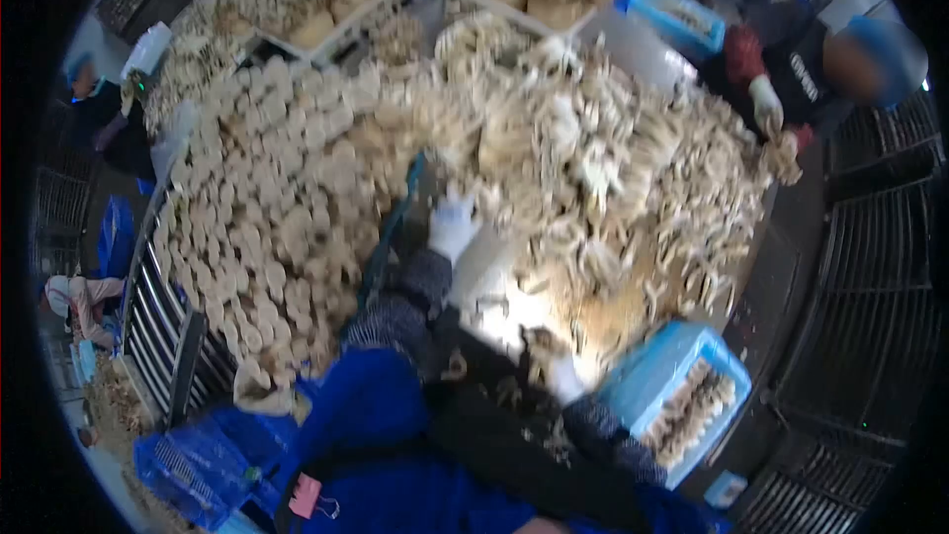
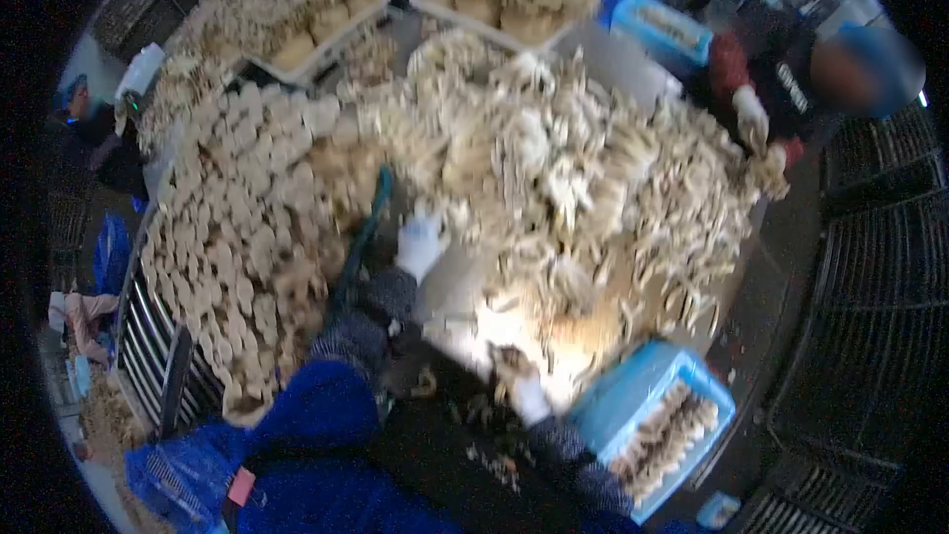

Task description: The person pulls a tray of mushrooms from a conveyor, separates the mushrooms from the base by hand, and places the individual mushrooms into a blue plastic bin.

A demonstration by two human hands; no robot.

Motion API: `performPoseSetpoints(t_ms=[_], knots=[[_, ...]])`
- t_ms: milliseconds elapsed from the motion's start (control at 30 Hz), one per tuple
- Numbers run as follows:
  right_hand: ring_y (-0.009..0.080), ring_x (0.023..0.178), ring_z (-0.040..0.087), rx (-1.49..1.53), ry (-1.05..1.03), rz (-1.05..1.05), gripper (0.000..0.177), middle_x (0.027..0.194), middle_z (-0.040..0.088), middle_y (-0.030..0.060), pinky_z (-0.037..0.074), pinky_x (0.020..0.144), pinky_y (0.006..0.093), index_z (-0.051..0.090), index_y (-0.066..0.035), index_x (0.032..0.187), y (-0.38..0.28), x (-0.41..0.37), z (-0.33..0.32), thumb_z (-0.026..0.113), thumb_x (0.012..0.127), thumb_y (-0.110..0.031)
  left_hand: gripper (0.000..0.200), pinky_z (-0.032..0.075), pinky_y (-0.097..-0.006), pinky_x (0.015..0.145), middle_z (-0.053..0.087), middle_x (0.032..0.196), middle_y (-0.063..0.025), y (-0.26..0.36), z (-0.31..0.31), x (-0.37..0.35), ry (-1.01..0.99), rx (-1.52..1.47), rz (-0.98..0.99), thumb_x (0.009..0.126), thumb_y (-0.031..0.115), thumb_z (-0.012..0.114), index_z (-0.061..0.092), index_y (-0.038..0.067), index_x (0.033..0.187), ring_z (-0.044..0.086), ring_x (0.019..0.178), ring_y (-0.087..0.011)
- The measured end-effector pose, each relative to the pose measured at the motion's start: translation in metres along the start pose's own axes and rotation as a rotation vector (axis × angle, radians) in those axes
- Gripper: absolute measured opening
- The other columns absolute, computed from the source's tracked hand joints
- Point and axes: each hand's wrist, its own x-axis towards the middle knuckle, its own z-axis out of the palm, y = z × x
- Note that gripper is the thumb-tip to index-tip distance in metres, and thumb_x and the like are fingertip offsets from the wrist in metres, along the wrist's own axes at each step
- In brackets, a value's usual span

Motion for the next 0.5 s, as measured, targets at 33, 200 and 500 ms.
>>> performPoseSetpoints(t_ms=[33,200,500], knots=[[0.0180,0.080,0.065,-0.101,0.091,-0.273,0.039,0.114,0.065,0.0132,0.057,0.068,0.0326,0.063,-0.005,0.124,0.010,0.005,0.008,0.058,0.086,-0.002,0.065,0.053,-0.0487,0.081,0.042,0.141,-0.0196,0.001,0.002,0.002,-0.014,0.035,-0.022,0.078,0.030,0.071,0.050,0.022,0.140,0.059,0.102,-0.0381],[0.0018,0.059,0.047,0.702,0.080,0.331,0.032,0.091,0.065,0.0003,0.039,0.053,0.0170,0.060,0.005,0.121,-0.023,0.001,0.005,0.058,0.089,0.002,0.041,0.051,-0.0460,0.084,0.044,0.142,-0.0187,0.007,-0.002,-0.014,0.110,0.020,0.016,0.075,0.030,0.071,0.066,0.014,0.113,0.056,0.105,-0.0383],[0.0089,0.071,0.057,0.676,0.210,0.282,0.033,0.095,0.067,0.0022,0.048,0.064,0.0217,0.059,0.006,0.125,-0.014,-0.005,0.012,0.061,0.093,-0.002,0.041,0.049,-0.0469,0.080,0.055,0.114,-0.0124,0.015,0.018,-0.061,-0.200,-0.005,0.150,0.075,0.027,0.071,0.060,0.014,0.113,0.057,0.101,-0.0333]])
